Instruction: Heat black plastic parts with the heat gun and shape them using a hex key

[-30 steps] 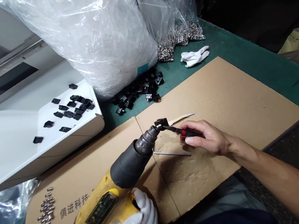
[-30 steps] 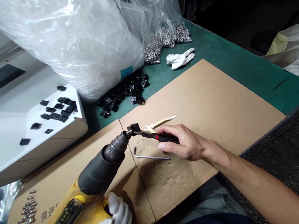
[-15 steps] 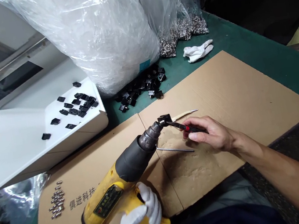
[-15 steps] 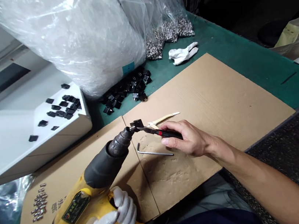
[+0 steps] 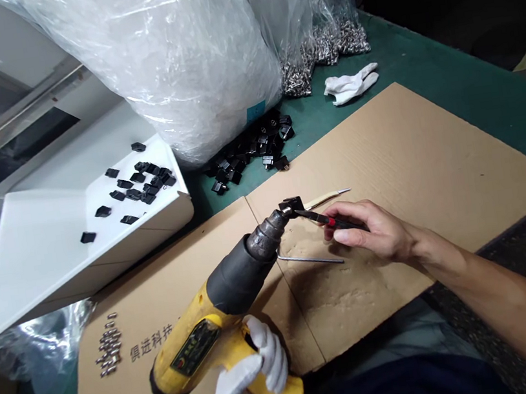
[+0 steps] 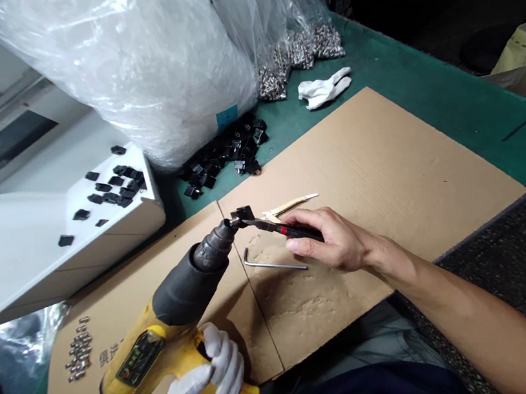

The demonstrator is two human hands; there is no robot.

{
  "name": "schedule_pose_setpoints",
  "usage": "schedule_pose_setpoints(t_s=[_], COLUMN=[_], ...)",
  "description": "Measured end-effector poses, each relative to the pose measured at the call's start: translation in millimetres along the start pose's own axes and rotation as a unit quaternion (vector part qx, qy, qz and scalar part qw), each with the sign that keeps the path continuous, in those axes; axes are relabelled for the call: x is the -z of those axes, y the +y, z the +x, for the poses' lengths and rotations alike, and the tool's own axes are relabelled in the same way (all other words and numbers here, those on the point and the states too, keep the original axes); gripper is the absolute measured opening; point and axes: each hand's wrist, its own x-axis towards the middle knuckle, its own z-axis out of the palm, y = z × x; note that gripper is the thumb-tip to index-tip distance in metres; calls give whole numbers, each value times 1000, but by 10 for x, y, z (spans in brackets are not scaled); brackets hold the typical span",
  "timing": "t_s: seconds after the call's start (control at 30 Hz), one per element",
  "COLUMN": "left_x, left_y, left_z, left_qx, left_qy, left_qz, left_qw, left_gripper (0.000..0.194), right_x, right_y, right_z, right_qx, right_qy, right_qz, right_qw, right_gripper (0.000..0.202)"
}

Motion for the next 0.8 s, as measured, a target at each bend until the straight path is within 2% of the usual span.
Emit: schedule_pose_setpoints(t_s=[0.8], left_x=[15], left_y=[-2], left_z=[-3], left_qx=[6], left_qy=[-6], left_qz=[-11], left_qw=[1000], left_gripper=[13], right_x=[-11], right_y=[-9], right_z=[6], right_qx=[-11], right_qy=[-1], right_qz=[32], right_qw=[999], right_gripper=[35])
